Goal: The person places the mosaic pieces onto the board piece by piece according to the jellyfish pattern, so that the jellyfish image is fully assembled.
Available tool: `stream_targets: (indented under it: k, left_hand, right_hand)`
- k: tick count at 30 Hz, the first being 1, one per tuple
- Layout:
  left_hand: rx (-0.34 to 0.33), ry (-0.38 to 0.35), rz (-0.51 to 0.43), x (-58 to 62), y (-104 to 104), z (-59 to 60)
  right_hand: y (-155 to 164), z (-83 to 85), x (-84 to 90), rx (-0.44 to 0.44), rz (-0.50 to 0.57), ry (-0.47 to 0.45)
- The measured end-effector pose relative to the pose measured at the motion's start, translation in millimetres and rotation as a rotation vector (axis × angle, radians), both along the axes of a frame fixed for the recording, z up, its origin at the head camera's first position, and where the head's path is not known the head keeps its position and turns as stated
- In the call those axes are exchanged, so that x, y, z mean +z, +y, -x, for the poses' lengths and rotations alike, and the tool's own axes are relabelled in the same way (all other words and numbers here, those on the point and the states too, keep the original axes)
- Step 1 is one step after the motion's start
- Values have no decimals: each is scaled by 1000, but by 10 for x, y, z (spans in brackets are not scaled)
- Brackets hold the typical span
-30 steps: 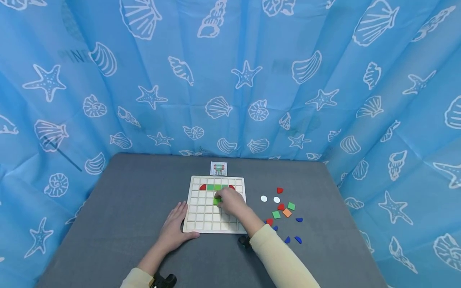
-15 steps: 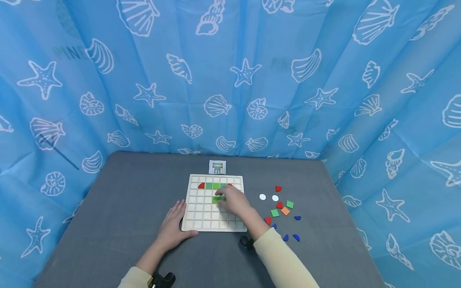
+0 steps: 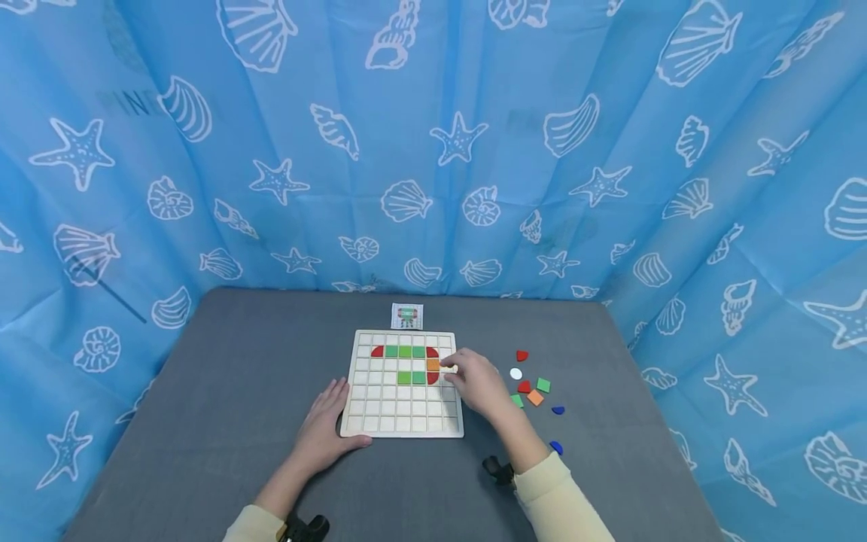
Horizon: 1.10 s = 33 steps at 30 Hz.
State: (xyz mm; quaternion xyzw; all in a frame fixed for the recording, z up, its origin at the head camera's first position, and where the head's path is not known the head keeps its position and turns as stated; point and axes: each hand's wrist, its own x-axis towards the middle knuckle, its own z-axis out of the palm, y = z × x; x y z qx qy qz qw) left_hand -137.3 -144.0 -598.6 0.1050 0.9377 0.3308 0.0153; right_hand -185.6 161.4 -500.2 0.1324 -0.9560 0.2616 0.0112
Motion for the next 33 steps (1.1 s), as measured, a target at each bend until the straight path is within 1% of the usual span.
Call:
stream_targets:
  k: [6, 14, 17, 19, 22, 27, 30, 33]
  left_hand:
    - [-8, -2, -5, 4, 3, -5]
    - [-6, 21, -9, -24, -5, -4]
    - [-3, 3, -7, -21, -11, -1]
    - [-2, -23, -11, -3, -10, 3]
    - [-5, -44, -12, 11, -7, 12]
    - [-6, -8, -4, 6, -18, 18]
    - [-6, -1, 0, 12, -18, 7]
    - [-3, 5, -6, 8, -13, -11]
  right_hand:
    - [259, -115, -13, -63, 31, 34]
    - [616, -227, -132, -114, 35, 45]
    - [743, -251, -172, -129, 46, 29]
    - [830, -256, -195, -131, 54, 12]
    - [935, -250, -228, -155, 31, -27]
    - [994, -239, -269, -200, -45, -95]
    - [1022, -249, -308, -208, -58, -126]
    - [1055, -261, -340, -214, -48, -154]
